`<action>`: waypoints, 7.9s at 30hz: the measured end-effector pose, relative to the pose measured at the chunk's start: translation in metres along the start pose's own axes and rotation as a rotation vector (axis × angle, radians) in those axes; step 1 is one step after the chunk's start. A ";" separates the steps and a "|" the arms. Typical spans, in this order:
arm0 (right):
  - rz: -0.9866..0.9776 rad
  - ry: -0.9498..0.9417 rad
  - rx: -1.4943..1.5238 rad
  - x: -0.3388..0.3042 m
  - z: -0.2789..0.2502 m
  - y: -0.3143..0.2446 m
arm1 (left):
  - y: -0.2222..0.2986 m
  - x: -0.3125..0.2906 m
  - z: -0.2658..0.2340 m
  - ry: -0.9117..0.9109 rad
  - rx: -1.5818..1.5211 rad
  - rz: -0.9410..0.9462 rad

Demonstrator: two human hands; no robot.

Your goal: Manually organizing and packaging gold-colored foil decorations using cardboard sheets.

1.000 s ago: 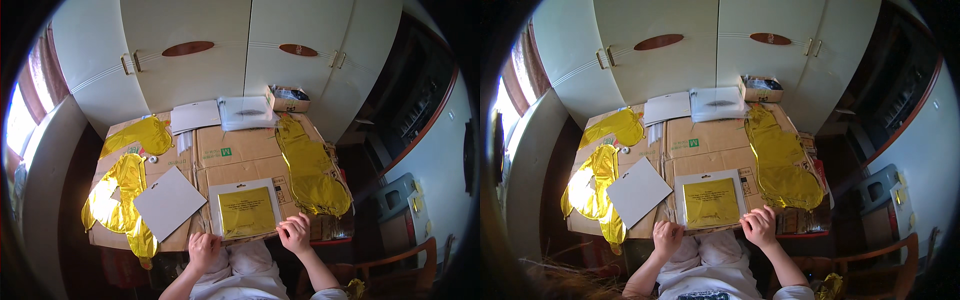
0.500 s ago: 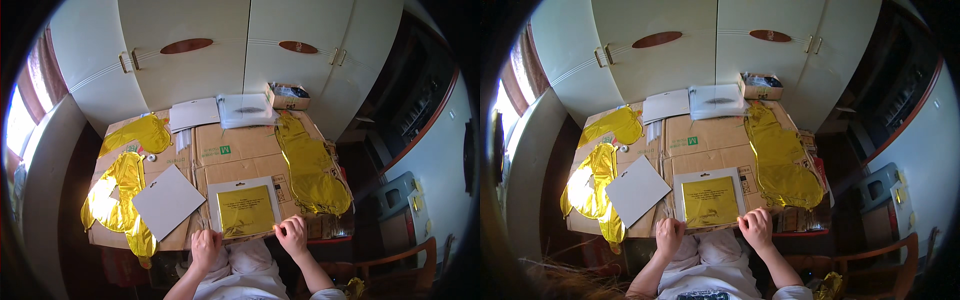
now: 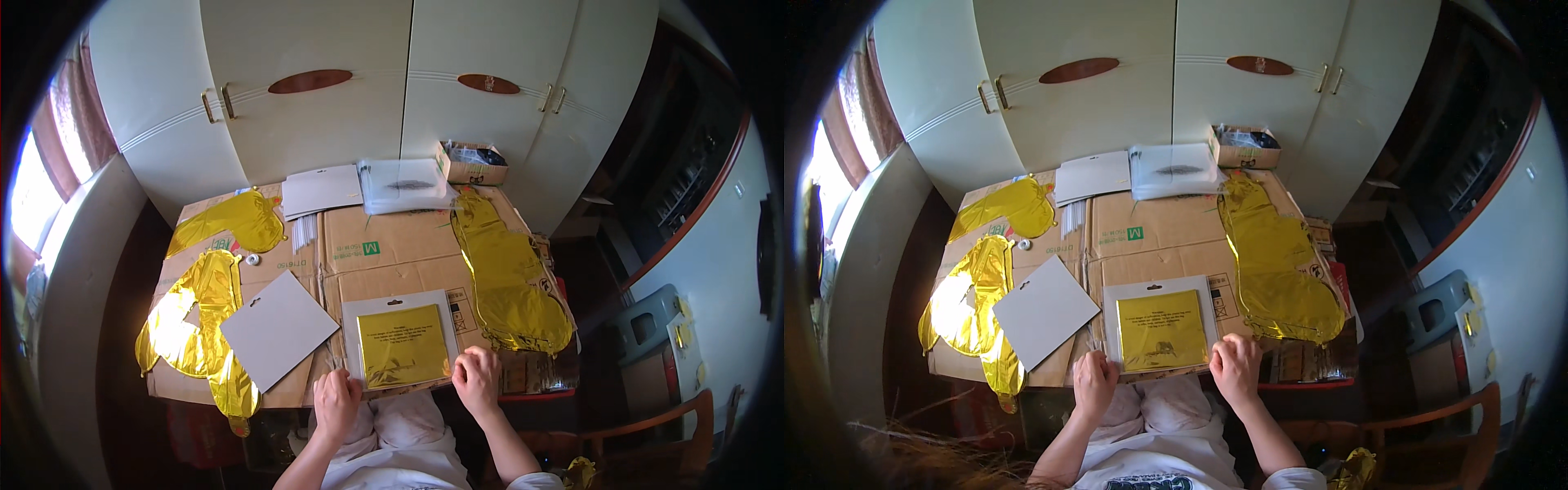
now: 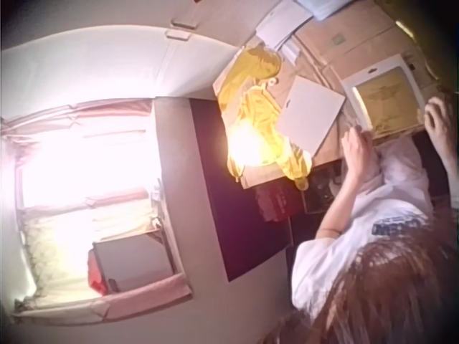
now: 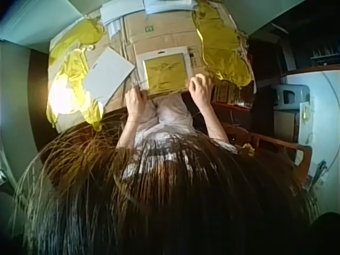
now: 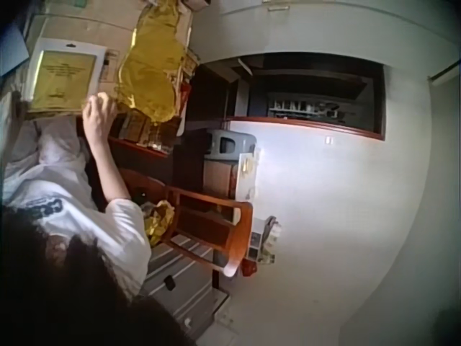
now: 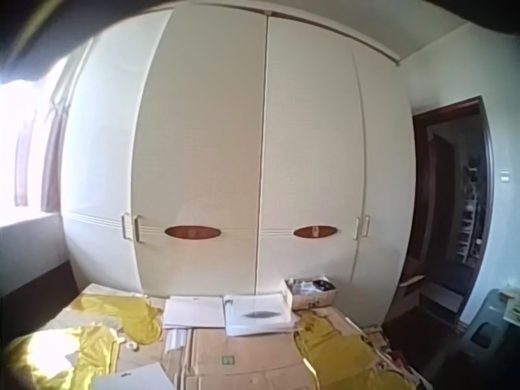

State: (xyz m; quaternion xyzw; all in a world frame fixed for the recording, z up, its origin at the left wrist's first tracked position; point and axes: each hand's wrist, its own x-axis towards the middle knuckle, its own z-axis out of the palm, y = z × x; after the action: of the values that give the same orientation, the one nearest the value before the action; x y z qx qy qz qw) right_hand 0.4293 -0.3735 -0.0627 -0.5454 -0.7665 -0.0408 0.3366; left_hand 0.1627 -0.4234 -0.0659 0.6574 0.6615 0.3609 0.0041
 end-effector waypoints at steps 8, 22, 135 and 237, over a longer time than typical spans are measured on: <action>-0.056 -0.003 -0.014 0.005 -0.002 -0.006 | 0.068 0.004 -0.014 -0.422 -0.078 0.362; -0.042 0.001 -0.070 0.004 -0.006 -0.007 | 0.055 -0.011 0.014 -0.403 0.255 0.420; 0.136 -0.330 1.396 0.041 0.010 -0.012 | -0.017 0.054 -0.004 0.211 -0.297 -0.016; 0.623 -0.842 -0.329 -0.179 0.158 0.355 | -0.010 -0.069 0.090 -1.025 -0.325 0.329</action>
State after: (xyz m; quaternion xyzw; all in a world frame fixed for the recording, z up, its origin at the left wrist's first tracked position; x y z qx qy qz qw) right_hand 0.6931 -0.3077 -0.3933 -0.7612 -0.6207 0.1635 -0.0927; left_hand 0.2070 -0.4396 -0.1696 0.8342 0.3996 0.0885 0.3696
